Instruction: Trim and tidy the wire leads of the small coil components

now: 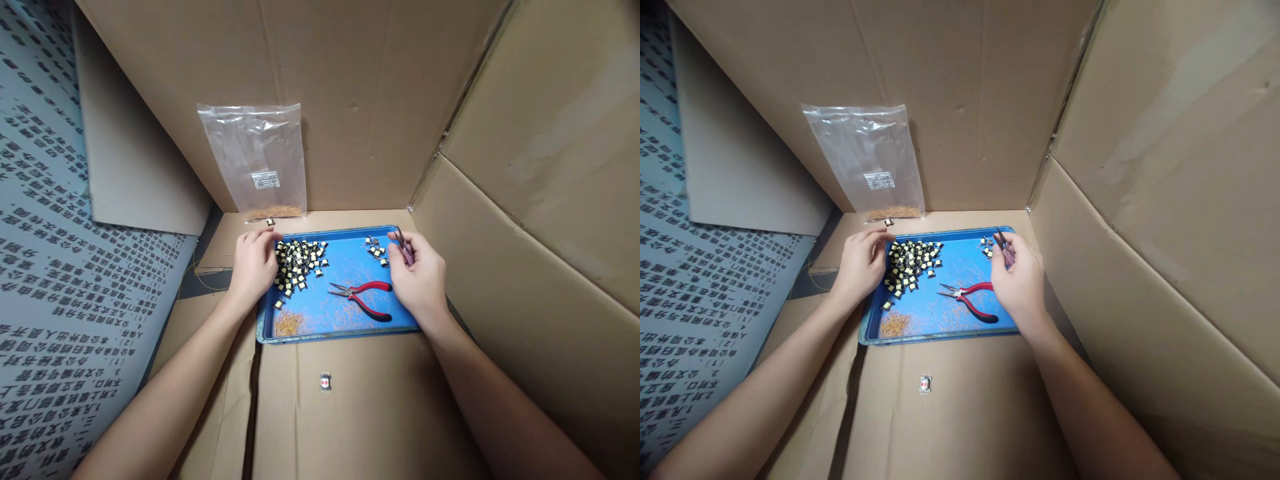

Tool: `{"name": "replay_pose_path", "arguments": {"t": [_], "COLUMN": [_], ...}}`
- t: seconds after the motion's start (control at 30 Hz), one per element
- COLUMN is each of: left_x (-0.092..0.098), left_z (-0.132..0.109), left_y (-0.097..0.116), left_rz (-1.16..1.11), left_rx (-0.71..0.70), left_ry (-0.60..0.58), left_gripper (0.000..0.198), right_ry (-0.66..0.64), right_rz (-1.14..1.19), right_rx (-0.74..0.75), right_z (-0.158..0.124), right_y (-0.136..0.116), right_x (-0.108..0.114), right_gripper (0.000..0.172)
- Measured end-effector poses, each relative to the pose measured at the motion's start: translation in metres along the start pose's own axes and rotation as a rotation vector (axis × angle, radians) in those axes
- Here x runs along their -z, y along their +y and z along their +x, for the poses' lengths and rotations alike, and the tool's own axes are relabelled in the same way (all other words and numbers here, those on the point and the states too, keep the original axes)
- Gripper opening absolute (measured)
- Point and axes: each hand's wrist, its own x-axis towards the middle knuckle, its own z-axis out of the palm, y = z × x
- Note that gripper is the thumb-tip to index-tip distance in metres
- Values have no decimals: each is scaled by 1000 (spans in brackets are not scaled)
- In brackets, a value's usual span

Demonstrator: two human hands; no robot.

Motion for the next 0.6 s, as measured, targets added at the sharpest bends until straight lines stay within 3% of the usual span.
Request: {"name": "replay_pose_path", "arguments": {"t": [0.1, 0.2, 0.33, 0.43, 0.5, 0.6], "left_x": [-4, 1, 23, 31, 26, 7], "left_z": [-1, 0, -10, -31, -44, -54], "left_y": [-6, 4, 54, 99, 117, 118], "left_rz": [104, 75, -267, -669, -710, -628], "left_rx": [2, 23, -20, -43, -120, -161], "left_ry": [-70, -52, 68, 8, -103, -151], "left_gripper": [34, 32, 27, 23, 23, 20], "right_ry": [-14, -65, -190, -336, -480, -624], "right_rz": [-65, -187, -452, -627, -685, -729], "right_rx": [6, 20, -15, -87, -127, -160], "right_z": [2, 8, 22, 31, 33, 34], "right_y": [1, 3, 6, 2, -5, -13], "right_x": [2, 9, 22, 25, 25, 26], "right_gripper": [25, 23, 17, 18, 26, 46]}}
